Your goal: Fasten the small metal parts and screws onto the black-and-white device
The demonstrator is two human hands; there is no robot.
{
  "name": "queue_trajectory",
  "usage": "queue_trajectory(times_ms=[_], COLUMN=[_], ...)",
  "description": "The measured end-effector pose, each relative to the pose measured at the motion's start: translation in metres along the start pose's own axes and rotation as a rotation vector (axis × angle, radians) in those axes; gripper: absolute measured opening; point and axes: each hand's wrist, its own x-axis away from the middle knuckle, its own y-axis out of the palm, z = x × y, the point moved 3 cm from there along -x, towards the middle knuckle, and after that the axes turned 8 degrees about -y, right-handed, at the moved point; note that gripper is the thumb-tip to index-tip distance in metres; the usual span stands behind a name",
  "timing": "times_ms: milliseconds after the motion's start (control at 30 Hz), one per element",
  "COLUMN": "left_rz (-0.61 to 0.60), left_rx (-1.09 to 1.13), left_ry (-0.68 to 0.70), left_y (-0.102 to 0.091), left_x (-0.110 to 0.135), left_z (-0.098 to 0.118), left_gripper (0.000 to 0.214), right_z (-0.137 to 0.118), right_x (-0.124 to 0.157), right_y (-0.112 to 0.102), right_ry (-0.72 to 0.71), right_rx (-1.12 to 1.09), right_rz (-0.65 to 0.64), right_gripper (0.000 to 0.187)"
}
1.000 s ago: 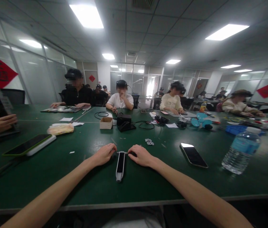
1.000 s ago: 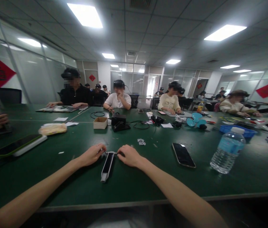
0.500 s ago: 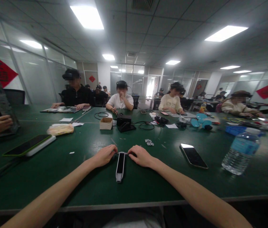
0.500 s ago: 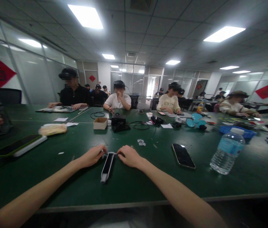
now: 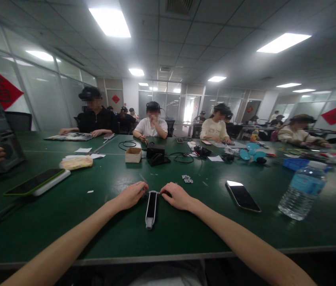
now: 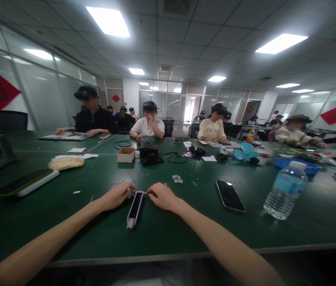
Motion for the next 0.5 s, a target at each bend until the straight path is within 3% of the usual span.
queue_trajectory(times_ms=[500], left_rz=[0.017], left_rx=[-0.002], left_ry=[0.045], left_y=[0.0014], left_x=[-0.0004], left_z=[0.0001], left_gripper=[0.024], right_z=[0.0066], right_x=[0.0], right_y=[0.0058], right_ry=[-0.007], right_rx=[0.014], right_rz=[0.012], right_gripper=[0.016])
